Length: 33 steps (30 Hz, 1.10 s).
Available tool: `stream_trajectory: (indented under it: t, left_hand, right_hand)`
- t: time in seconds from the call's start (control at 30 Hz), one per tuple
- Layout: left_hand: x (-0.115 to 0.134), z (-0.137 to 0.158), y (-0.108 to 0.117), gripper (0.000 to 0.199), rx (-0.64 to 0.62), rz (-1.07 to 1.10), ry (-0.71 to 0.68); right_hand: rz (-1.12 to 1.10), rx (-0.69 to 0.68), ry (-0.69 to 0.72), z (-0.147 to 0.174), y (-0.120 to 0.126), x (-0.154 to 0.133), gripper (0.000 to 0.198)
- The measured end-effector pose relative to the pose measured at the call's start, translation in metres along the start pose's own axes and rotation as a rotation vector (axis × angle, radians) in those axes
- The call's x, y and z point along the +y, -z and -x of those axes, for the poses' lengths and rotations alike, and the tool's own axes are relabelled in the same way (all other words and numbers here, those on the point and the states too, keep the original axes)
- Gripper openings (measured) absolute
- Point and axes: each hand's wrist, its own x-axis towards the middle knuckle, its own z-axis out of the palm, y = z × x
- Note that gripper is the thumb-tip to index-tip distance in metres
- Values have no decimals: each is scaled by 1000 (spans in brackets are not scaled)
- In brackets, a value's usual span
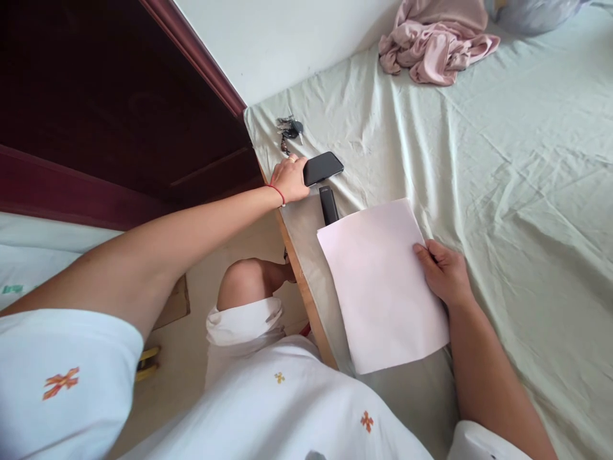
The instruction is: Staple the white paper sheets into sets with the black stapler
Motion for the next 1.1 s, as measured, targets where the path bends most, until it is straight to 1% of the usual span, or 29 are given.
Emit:
stream_trajectory:
  t: [0.07,0.1,0.17,0.23,0.33,0.4,0.47,0.53,0.6,0.63,0.67,0.7,0.73,0.8,0.83,0.87,0.9,0.93,1.0,1.07,1.1]
  left_hand:
    - [0,-7,-4,53,9,22,-15]
    - [-2,-11,-5,55,11,28,-24]
    - [-8,-21,-5,66,-13,19,-35]
    - [-18,-32,-3,81,-69,10,-47]
    - [-32,-48,0,99,-157,28,-102]
    - [-39,-55,1,110,-180,43,-138]
    - [-44,-59,0,116,-182,59,-156]
    - [-47,-61,-2,120,-175,85,-145]
    - [-47,-56,-3,125,-147,128,-114]
    - [-45,-51,-3,127,-112,158,-96]
    - [-42,-42,-3,126,-63,196,-78]
    - [-38,-29,-3,121,2,241,-60]
    - [-33,-14,-3,108,87,300,-36]
    - [-19,28,-5,72,240,477,26]
    - [-12,53,-7,55,288,595,51]
    - [-4,79,-10,45,291,725,59]
    - [4,105,-15,41,279,869,75]
    - [12,130,-20,44,222,1008,87]
    - [27,171,-32,53,55,1230,104]
    - [39,197,-46,59,-100,1389,85]
    - [44,205,-53,61,-138,1441,85]
  right_hand:
    - [5,0,6,0,0,0,53]
    - [6,-1,7,0,-1,0,53]
    - [6,-3,4,0,-1,1,52]
    - [-2,-15,-2,0,-1,3,51]
    - [-17,-25,-6,-1,-1,4,50]
    - [-15,-25,-2,-1,-1,3,49]
    - [-18,-27,0,-1,-1,3,48]
    - [-43,-33,-11,-1,-1,5,48]
    - [-83,-39,-34,-1,-2,7,47]
    - [-106,-43,-48,-1,-2,8,47]
    - [-132,-48,-64,-1,-2,8,46]
    - [-167,-53,-81,-1,-2,8,45]
    - [-212,-59,-101,0,-2,8,43]
    - [-324,-61,-151,1,-2,5,38]
    - [-380,-56,-180,2,-1,3,36]
    - [-429,-44,-209,3,-1,1,34]
    - [-468,-30,-237,4,-1,-1,33]
    - [-495,-15,-260,5,-1,-3,32]
    - [-527,11,-284,6,-1,-6,33]
    - [-527,18,-279,6,-2,-6,35]
    - [-511,9,-267,6,-3,-6,36]
